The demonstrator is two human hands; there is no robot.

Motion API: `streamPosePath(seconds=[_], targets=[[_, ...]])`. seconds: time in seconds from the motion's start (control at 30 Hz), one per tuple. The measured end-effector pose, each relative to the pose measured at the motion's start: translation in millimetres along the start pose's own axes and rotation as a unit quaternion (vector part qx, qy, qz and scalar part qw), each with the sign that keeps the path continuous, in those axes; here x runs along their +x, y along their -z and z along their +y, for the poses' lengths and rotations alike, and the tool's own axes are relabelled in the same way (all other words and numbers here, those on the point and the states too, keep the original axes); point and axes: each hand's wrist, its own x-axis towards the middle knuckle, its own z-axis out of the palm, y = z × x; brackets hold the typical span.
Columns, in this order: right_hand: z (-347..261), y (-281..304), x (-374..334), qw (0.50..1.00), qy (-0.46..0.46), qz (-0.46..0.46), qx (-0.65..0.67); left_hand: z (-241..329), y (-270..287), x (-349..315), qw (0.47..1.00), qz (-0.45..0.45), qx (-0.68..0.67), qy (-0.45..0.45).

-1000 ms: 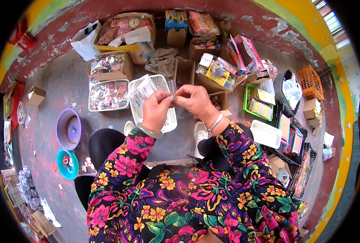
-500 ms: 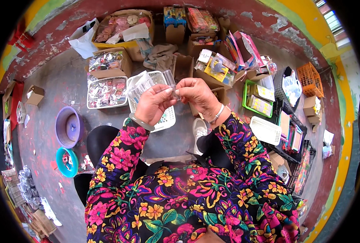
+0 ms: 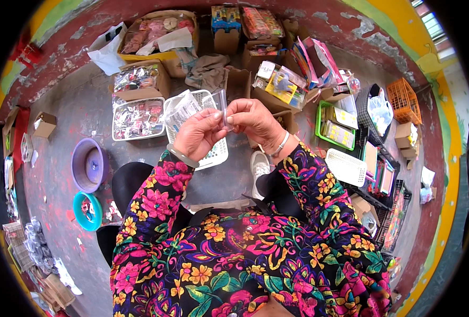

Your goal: The person sits on the floor and repeatedly picks small items from a white basket, places them into small clear plastic bags, and then puts the filled bags into a cardboard box. The process is repeated continuously with different small items.

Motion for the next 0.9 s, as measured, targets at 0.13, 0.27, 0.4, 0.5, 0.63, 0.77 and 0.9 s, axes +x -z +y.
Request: streamPosePath(seconds=[0.13,0.27,0.4,0.5,0.63,0.77,0.9], targets=[[-4.2,-0.9,-0.2,0.996,0.041,0.029,-0.076,2.7,-2.1,1.1,0.998,0.019,0.042,-0.047],[-11.9,-0.8,-1.9,0.99,0.043,0.03,-0.134,3.5,-4.5,0.6,0.993,0.048,0.09,-0.065],[-10.7,6.5,-1.6,0.987,0.053,0.007,-0.152,2.2,-4.9,0.7,0.994,0.026,0.089,-0.066],[-9.8,5.4,0.3,0.972,0.126,0.032,-0.197,-0.6,-3.3,3.3,0.972,0.007,0.163,-0.171],[-12.3,-2.5,1.5,0.975,0.158,0.08,-0.134,2.6,-18.1,-3.0,0.784,0.015,0.456,-0.421],[-15.0,2.0,-1.1,0.999,0.034,0.033,-0.012,2.3,-22.9,-9.2,0.661,0.003,0.561,-0.498],[-12.3,6.1,0.4,0.999,0.021,0.015,-0.026,-1.7,-22.8,-4.9,0.642,-0.032,0.577,-0.504]])
